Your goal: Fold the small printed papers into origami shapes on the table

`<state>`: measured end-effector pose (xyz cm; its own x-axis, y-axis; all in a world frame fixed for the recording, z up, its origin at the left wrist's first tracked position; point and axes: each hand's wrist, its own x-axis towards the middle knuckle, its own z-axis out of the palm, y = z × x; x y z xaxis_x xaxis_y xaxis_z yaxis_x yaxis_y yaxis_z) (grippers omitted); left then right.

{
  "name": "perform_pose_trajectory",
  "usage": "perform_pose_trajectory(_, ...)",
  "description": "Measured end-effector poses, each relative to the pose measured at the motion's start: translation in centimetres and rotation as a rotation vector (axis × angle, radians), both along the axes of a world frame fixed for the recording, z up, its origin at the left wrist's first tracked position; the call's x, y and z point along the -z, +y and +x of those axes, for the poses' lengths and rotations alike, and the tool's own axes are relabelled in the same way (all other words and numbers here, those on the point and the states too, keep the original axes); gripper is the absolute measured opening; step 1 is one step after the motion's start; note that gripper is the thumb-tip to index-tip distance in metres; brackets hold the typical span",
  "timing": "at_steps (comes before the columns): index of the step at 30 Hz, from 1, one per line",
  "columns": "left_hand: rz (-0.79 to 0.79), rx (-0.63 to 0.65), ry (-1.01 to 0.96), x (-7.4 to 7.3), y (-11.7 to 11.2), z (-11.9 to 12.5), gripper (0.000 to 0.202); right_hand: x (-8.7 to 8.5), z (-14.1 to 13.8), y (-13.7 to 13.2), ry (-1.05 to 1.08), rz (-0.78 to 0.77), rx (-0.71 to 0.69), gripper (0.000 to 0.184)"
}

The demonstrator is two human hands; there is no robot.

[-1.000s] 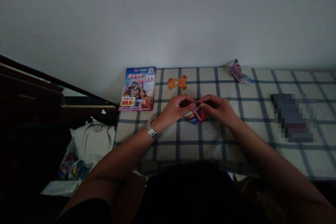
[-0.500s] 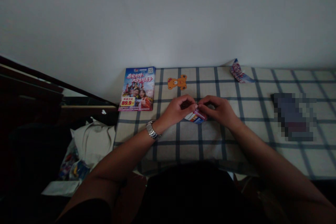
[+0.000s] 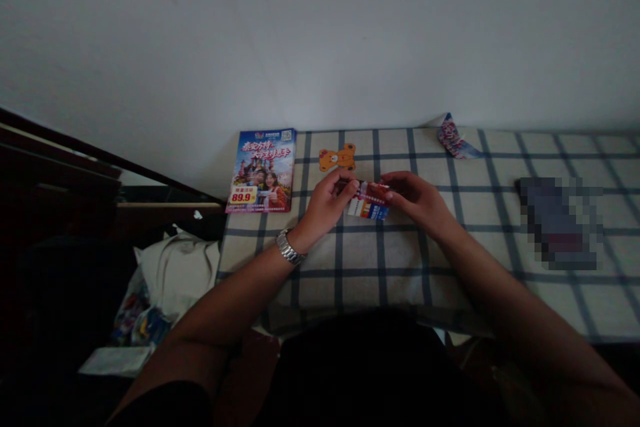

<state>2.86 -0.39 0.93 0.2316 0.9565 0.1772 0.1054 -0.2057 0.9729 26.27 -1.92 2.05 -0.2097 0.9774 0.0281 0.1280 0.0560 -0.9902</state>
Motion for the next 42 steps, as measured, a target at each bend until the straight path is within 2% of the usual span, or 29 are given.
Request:
perform_pose_trajectory(6, 0.014, 0.003, -0.006, -0.2, -0.2, 0.2, 0.035, 0.4, 0.1, 0.2, -0.001, -0.019, 0.036, 0.036)
perform_pose_trajectory(11, 0.032, 0.03, -0.025, 0.5, 0.0, 0.1, 0.03, 0.6, 0.1, 0.1, -0.041, 0.021, 0.072, 0.033)
perform_pose_trajectory(16, 0.034, 0.123, 0.019, 0.6, -0.1, 0.1, 0.031, 0.8, 0.3, 0.0, -0.112, 0.083, 0.058, 0.031)
perform_pose_trajectory(20, 0.08, 0.163, 0.064, 0.4, -0.2, 0.0, 0.021, 0.9, 0.3, 0.0, -0.151, 0.107, 0.051, 0.029)
perform_pose_trajectory(26, 0.128, 0.145, 0.068, 0.7, -0.1, 0.0, 0.014, 0.4, 0.0, -0.2, -0.144, 0.115, 0.056, 0.031)
perform_pose_trajectory(36, 0.109, 0.153, 0.042, 0.9, -0.3, 0.3, 0.018, 0.3, -0.1, -0.2, -0.184, 0.135, 0.064, 0.029)
perform_pose_trajectory(42, 0.122, 0.095, 0.025, 0.7, -0.1, 0.3, 0.018, 0.2, -0.1, -0.2, -0.095, 0.096, 0.04, 0.031)
